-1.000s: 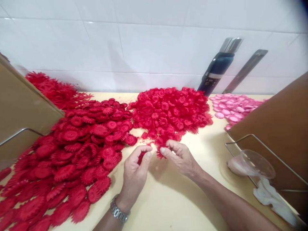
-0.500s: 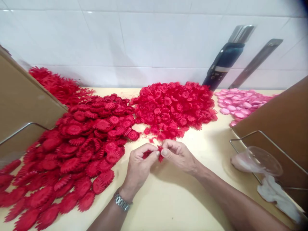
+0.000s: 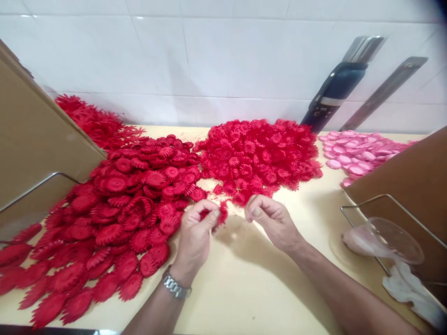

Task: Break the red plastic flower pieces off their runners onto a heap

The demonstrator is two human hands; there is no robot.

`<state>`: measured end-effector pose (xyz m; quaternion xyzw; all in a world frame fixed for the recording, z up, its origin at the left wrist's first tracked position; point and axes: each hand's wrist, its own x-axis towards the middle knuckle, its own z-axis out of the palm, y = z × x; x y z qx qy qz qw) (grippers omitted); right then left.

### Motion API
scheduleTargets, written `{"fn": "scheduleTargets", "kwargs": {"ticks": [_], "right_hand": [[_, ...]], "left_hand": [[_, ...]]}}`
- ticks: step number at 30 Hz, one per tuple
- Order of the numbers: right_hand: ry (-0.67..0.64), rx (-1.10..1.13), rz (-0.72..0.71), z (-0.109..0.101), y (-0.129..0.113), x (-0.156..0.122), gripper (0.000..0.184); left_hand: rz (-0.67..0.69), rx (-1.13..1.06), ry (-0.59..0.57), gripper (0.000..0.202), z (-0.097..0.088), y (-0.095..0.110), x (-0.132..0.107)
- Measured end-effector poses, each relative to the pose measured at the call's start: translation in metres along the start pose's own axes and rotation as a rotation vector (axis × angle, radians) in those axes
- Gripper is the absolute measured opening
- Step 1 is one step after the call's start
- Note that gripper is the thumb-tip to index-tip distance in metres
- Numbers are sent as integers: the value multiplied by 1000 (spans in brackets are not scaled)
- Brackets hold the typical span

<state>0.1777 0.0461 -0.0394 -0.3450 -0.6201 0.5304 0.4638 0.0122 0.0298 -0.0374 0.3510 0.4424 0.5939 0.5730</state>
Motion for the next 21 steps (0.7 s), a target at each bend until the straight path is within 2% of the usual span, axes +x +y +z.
{"fn": "scheduleTargets", "kwargs": {"ticks": [4,6,8,11,14,17,19,20,21], "right_hand": [[-54,-183,28,7,-5,-2,21],[-71,-172,59,10,-3,-3,22],[-95,-99,103,11,-1,-4,24],[-116,-13,97,10,2,-4,26],[-130,25,87,7,0,-4,28],[-57,111,82,0,-2,-3,31],[24,157,75,-4,0,-2,32],[34,164,82,-6,1,-1,31],[19,163,98,-6,2,0,29]], "left_hand": [[36,150,-128,14,2,-5,-4],[19,139,-153,14,3,-7,-6],[-53,57,-165,14,5,-8,-7],[-133,-50,-134,16,7,-7,-8],[-154,-92,-102,15,4,-3,-5],[-103,-176,37,18,-3,4,3],[-3,-239,151,23,-6,8,8],[14,-230,150,23,-6,8,8],[-12,-194,91,21,-5,8,8]]}}
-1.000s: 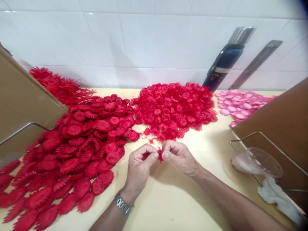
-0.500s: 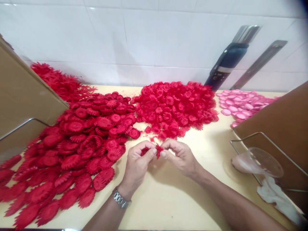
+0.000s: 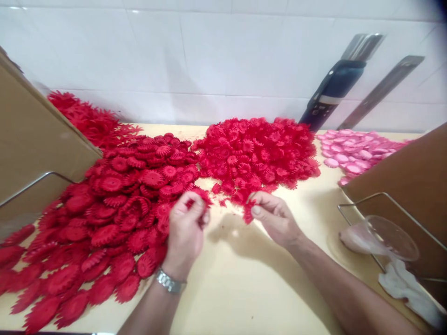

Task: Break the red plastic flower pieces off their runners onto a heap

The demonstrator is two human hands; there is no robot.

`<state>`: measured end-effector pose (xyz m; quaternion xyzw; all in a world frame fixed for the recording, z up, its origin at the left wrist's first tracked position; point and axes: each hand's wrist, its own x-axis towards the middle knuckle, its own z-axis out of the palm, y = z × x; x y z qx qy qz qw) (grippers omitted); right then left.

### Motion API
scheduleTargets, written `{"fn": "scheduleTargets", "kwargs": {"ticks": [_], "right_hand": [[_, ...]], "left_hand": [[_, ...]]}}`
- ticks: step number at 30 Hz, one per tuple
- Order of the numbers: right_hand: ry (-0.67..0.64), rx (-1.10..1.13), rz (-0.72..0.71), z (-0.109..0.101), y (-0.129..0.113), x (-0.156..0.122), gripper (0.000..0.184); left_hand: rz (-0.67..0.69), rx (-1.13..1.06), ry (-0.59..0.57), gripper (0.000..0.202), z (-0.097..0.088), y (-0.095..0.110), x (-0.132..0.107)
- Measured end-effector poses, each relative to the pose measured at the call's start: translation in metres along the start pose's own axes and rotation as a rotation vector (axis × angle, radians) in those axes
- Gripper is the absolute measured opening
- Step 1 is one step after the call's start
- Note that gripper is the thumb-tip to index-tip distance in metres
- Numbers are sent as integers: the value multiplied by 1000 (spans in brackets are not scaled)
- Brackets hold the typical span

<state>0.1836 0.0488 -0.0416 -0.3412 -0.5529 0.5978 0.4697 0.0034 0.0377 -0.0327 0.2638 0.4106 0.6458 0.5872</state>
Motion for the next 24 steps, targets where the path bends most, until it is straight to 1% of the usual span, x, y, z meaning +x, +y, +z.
{"fn": "scheduleTargets", "kwargs": {"ticks": [2,4,6,8,12,16,18,20,22,24], "right_hand": [[-61,-12,38,0,2,1,25],[-91,-22,58,2,3,2,25],[-97,-36,68,4,1,2,27],[-118,-35,89,7,-1,2,28],[-135,15,141,11,-3,2,29],[-153,9,130,13,-2,3,25],[-98,-31,136,13,-2,4,26],[-14,-110,149,11,-2,4,30],[71,-251,145,8,-2,5,35],[172,-434,108,1,-2,6,40]], "left_hand": [[-45,73,-121,17,3,-3,-3],[-85,126,-219,16,5,-7,-8],[-121,146,-296,17,6,-10,-12],[-133,162,-335,17,6,-11,-14],[-103,228,-299,14,6,-16,-13],[-117,217,-266,14,6,-17,-12],[-132,175,-244,15,6,-15,-12],[-149,127,-231,16,6,-12,-12],[-180,85,-240,16,7,-11,-11],[-218,54,-256,17,7,-10,-11]]}}
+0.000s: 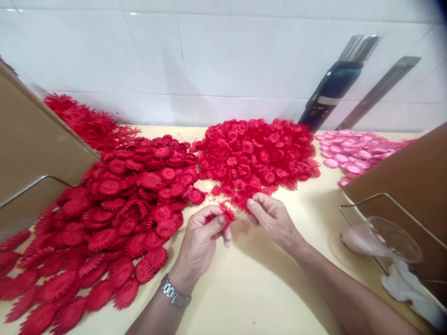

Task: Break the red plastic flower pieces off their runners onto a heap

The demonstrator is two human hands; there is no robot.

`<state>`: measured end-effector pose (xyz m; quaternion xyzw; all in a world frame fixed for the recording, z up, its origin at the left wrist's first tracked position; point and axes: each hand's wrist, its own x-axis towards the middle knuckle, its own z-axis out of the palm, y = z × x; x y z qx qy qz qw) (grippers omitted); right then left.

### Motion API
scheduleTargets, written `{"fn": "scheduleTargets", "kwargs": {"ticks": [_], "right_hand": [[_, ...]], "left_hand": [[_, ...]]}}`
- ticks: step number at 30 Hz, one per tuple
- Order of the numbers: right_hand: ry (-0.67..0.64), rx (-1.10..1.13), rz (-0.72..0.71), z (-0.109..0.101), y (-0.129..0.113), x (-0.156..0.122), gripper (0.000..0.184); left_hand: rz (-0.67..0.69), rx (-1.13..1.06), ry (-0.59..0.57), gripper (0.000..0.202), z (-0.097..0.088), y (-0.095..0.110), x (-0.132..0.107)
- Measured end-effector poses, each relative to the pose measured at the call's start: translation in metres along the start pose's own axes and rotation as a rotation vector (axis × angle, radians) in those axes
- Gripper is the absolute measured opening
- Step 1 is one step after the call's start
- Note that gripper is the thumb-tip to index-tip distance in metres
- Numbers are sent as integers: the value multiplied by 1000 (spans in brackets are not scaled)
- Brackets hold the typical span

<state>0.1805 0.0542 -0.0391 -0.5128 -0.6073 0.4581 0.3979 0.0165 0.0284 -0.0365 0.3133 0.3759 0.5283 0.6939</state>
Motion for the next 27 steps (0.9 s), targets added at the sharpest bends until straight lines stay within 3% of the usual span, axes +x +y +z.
{"fn": "scheduleTargets", "kwargs": {"ticks": [2,5,7,10,13,17,23,27], "right_hand": [[150,-197,-83,-8,3,4,42],[355,-458,-278,-18,3,9,27],[396,-487,-378,-17,-1,7,25],[134,-286,-381,-4,-10,-3,19],[-111,-107,-233,12,-13,-13,20],[-144,95,-114,15,-4,-10,22],[-151,217,-46,8,3,-6,28],[-121,114,-53,11,5,-8,35]], "left_hand": [[-21,-16,-9,16,0,-1,0],[-11,-15,-10,14,0,-3,1],[38,29,3,12,1,-4,0],[216,277,82,9,3,-6,-2],[394,592,102,6,5,-7,-5],[390,680,-14,16,2,-8,-7],[309,539,140,15,-7,-12,-4],[319,521,106,14,-7,-12,-4]]}}
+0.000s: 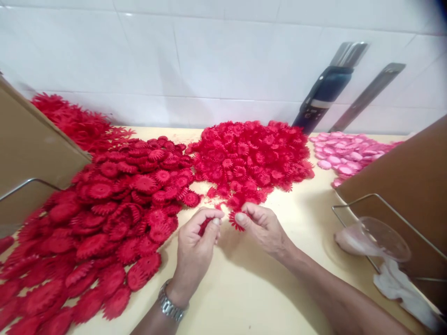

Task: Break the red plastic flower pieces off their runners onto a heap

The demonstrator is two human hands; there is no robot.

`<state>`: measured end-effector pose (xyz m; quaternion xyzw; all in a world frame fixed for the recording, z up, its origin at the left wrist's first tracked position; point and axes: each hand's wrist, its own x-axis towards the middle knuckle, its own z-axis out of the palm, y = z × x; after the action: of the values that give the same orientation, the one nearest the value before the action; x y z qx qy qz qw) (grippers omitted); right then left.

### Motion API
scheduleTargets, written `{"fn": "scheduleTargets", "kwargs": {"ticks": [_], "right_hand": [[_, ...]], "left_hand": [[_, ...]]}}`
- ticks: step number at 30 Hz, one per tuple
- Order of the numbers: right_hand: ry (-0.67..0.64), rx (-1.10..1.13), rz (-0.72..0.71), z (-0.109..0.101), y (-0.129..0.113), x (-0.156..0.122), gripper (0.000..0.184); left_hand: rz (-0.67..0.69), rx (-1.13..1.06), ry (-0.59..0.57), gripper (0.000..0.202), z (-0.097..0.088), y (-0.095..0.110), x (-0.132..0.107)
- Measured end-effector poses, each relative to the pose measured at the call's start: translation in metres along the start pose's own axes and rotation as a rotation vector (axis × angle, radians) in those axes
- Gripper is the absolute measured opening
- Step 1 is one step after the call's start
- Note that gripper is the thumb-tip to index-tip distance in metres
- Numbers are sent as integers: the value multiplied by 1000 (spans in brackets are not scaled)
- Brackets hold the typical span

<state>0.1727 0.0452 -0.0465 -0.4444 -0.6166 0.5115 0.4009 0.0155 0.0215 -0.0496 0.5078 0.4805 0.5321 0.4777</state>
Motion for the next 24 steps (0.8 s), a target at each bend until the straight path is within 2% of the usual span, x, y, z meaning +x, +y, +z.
{"fn": "scheduleTargets", "kwargs": {"ticks": [6,9,12,15,18,21,24], "right_hand": [[-73,-89,-60,3,-1,1,35],[-104,-60,-93,5,-6,1,25],[-82,-28,-68,5,-7,0,22],[-95,-30,-65,4,-7,-1,26],[-173,-31,-130,4,-8,-2,30],[-280,-2,-130,5,-8,-2,36],[-325,20,-101,6,-6,-1,38]], "left_hand": [[48,117,-46,14,1,7,-2],[5,166,-47,14,2,8,-1],[-33,173,-36,15,3,9,-1],[-73,121,-40,21,3,10,-1],[-166,19,-86,28,4,10,0],[-257,-80,-163,22,5,8,2],[-278,-178,-126,15,6,5,2]]}}
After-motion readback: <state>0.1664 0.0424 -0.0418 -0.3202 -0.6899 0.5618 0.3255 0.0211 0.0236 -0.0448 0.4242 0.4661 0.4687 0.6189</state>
